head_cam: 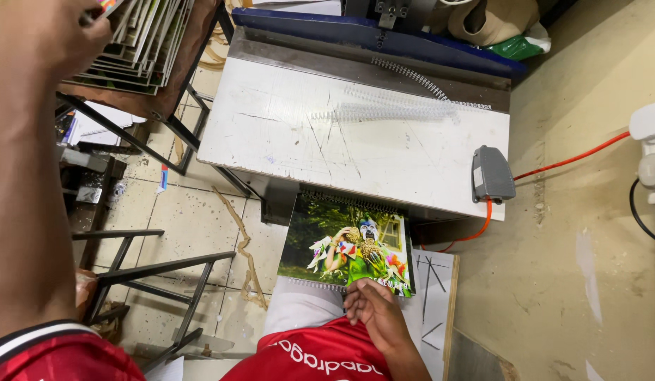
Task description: The person sits on the floor and binds a stack of printed calendar pages using a white plastic spiral coil. They align the pages, insert the coil through the pre-punched holes, and secure the binding by hand.
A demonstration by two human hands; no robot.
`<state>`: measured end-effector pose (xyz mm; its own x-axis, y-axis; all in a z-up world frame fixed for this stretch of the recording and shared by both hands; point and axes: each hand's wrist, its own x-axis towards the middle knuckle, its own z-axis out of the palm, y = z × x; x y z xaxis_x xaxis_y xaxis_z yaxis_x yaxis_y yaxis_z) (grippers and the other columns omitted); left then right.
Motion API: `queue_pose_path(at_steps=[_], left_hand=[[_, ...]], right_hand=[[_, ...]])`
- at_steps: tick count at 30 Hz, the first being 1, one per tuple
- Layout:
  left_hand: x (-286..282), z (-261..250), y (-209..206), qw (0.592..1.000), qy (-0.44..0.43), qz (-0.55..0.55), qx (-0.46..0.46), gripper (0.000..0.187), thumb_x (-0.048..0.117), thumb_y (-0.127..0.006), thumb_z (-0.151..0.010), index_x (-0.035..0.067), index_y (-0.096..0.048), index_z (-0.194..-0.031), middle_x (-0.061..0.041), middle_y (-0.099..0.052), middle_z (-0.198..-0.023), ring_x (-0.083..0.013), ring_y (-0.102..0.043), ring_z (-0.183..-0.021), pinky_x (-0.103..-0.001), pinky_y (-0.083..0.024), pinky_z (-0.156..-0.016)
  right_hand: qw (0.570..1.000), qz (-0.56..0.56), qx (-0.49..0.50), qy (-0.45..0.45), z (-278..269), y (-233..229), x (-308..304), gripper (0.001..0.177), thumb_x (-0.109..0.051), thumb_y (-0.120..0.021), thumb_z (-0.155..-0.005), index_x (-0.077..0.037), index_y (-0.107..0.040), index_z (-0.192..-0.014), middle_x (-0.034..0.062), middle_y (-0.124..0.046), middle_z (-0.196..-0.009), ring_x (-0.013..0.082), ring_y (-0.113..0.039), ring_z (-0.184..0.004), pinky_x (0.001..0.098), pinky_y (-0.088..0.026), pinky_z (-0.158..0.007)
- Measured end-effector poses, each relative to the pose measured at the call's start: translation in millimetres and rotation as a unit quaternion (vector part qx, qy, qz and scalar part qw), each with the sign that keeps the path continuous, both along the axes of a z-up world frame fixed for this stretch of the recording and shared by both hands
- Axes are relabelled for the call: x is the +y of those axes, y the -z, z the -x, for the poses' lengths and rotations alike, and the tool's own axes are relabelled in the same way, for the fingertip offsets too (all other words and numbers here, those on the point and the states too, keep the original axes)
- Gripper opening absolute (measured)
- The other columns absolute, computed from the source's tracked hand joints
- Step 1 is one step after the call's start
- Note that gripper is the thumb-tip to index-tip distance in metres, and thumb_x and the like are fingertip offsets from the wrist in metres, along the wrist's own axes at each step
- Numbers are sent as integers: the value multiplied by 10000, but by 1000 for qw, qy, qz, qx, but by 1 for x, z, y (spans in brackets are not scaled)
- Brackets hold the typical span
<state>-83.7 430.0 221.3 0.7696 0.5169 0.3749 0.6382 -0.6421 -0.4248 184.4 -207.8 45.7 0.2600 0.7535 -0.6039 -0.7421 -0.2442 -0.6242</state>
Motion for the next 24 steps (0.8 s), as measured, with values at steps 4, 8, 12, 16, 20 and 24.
queue_pose_path(at_steps=[4,8,12,16,20,24], left_hand=[[-85,-22,-23,987,-94,74,108,578,272,-526,-1424,218,-577,-851,79,-455,-691,-80,-349,-576,-228,-387,-552],[-206,-46,-19,994,45,-69,75,183,296,-589,-1163,213,-706,-1048,50,-740,-931,-108,-660,-708,-265,-495,-553],[-352,-61,42,967,255,8,-16,227,221,-612,-985,58,-754,-1054,-188,-767,-1063,-335,-758,-801,-435,-609,-611],[-402,-55,86,939,280,184,-78,262,303,-636,-972,77,-767,-1003,-138,-767,-963,-318,-774,-808,-428,-585,-658],[-415,-63,51,761,-89,622,-160,887,600,-540,-1047,-32,-331,-1634,-310,-305,-1700,-517,-247,-1585,-668,-183,-1291],[-410,-13,213,392,-221,655,-607,441,197,-582,-1151,-55,-486,-1500,-332,-674,-1303,-392,-682,-1159,-564,-551,-980]], right_hand=[[996,-72,11,-46,6,-34,55,277,-202,-602,-1088,68,-656,-1115,231,-750,-869,260,-710,-643,350,-604,-533],[964,-243,-10,-104,9,-85,179,664,-470,-610,-1027,83,-537,-1387,301,-674,-1295,393,-732,-1109,441,-671,-837],[958,-276,61,48,28,-84,283,422,-286,-763,-1072,52,-681,-1310,226,-783,-1174,302,-804,-1009,449,-674,-873],[977,-161,-142,8,16,-5,220,375,-102,-750,-1019,59,-661,-1346,216,-776,-1170,289,-782,-1009,441,-664,-875],[991,-121,-60,-12,-26,73,142,345,-8,-791,-922,88,-708,-1243,269,-806,-1037,342,-809,-896,473,-674,-768],[981,-136,-100,-92,-44,65,95,298,-63,-720,-984,66,-742,-1251,270,-806,-1056,328,-797,-949,486,-675,-826]])
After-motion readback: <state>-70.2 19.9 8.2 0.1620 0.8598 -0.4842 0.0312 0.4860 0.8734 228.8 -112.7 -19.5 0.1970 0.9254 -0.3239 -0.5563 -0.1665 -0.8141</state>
